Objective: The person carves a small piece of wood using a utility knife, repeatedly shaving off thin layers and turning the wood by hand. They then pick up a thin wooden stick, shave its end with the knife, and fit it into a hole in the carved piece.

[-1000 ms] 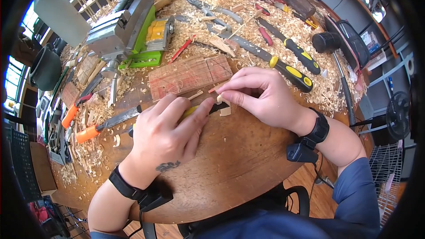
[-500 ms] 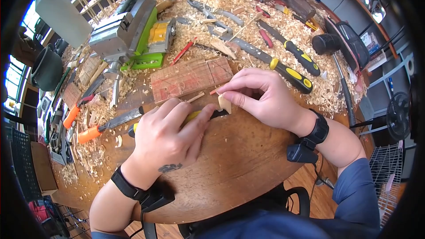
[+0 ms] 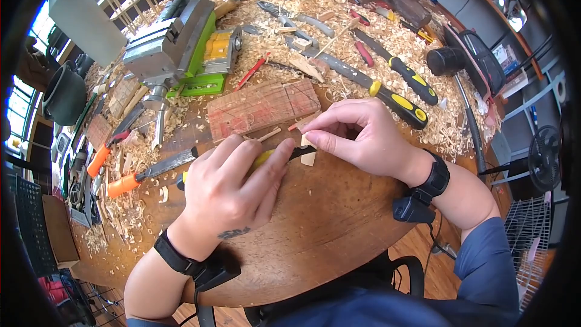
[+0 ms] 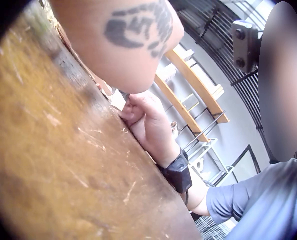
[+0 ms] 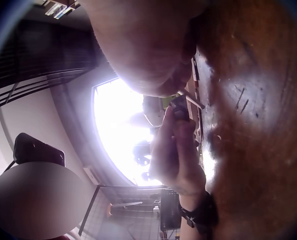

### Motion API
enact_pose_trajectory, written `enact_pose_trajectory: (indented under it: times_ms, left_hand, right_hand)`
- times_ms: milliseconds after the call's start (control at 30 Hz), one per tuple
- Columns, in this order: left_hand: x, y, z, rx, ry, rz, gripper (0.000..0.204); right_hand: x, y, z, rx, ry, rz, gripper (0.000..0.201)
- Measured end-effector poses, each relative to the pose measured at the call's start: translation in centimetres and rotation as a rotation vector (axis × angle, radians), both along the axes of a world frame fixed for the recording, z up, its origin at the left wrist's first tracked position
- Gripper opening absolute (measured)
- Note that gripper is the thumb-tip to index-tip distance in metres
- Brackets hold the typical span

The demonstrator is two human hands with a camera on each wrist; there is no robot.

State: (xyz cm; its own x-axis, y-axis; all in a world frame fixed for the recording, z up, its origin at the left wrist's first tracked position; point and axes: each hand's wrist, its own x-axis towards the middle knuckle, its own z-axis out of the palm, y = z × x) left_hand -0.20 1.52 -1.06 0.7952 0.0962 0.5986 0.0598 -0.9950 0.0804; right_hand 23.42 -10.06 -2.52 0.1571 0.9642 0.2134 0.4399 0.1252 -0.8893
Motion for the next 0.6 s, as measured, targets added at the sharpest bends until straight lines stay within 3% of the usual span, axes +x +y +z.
enact_pose_trajectory:
  times_ms: [600]
  left_hand:
    - [0.08,-0.97,0.44,0.052,0.068,0.031,0.048]
  right_hand:
    - [-0.04,-0.11,0.13,-0.024,0.037,0.009,0.015]
